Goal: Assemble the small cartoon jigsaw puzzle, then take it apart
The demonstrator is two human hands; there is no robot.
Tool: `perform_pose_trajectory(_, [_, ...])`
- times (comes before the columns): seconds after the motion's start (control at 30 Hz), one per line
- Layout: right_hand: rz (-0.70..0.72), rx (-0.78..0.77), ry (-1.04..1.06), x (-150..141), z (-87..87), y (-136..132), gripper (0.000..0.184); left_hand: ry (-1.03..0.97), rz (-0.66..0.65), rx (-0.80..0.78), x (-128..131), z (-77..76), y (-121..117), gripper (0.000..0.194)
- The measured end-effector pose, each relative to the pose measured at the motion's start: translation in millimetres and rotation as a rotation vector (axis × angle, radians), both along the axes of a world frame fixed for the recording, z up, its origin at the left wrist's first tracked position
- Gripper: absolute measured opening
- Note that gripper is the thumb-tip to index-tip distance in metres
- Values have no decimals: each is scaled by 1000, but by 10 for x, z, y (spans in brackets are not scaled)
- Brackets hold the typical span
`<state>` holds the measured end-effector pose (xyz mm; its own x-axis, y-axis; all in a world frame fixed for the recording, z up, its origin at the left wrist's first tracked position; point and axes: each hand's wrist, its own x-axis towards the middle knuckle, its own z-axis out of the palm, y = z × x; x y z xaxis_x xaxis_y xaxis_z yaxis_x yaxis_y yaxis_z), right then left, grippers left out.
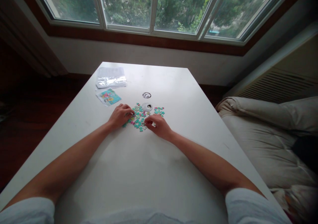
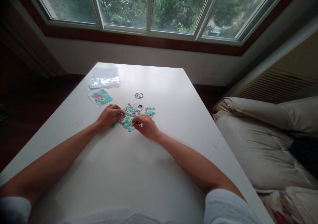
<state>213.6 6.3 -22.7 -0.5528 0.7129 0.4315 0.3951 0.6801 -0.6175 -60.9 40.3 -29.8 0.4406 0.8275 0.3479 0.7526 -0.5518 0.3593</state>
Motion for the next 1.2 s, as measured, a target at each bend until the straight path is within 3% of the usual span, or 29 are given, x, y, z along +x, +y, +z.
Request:
perform_pose_trajectory(0.23, [-159,-198,162,69,-58,157,16,26,-10,-16,42,51,-54,17])
perform_pose_trajectory(0.4, [-187,-269,186,68,-75,159,19,41,-1,-9,70,49,-71,17])
perform_pose_trajectory(0.7, [-182,-549,392,72,-179,264,24,85,-20,-6,120,42,-100,20])
perform_pose_trajectory(1.0, [-167,-628,492,86,-162,286,29,238,-114,25,224,145,-181,20])
perform_pose_trajectory(1.2, [-189,-606,480,105,-150,294,28,215,-176,12,270,150,-220,26])
